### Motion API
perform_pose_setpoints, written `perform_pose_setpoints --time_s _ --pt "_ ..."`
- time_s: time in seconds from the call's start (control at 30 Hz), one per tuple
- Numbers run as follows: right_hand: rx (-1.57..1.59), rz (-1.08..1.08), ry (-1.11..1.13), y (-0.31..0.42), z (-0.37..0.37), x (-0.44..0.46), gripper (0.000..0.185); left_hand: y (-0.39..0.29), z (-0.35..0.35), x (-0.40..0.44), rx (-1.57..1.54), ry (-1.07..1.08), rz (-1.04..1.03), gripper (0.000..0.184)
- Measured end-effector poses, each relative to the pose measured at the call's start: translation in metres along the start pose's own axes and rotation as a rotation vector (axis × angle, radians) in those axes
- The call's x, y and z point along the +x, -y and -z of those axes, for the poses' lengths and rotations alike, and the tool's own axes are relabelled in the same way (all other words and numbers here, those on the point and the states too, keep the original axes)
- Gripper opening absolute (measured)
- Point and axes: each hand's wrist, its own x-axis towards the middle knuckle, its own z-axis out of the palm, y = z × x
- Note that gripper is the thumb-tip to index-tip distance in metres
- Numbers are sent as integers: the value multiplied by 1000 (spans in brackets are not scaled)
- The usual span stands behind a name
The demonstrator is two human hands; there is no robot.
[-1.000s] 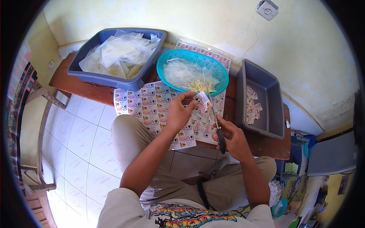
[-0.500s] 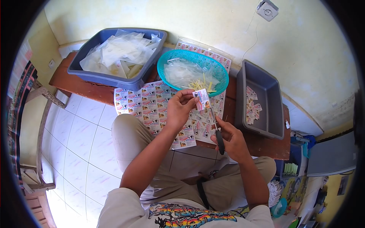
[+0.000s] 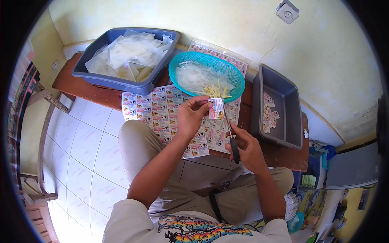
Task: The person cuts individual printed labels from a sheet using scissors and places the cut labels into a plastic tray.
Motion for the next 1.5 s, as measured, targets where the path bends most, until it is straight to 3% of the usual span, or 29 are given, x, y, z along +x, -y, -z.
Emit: perform_pose_setpoints --time_s 0.63,1.5 --pt "54 26 51 -12 0 2 77 -4 2 8 48 -45 -134 32" --pt "77 -6 48 -7 0 1 77 -1 0 3 62 0 -109 26"
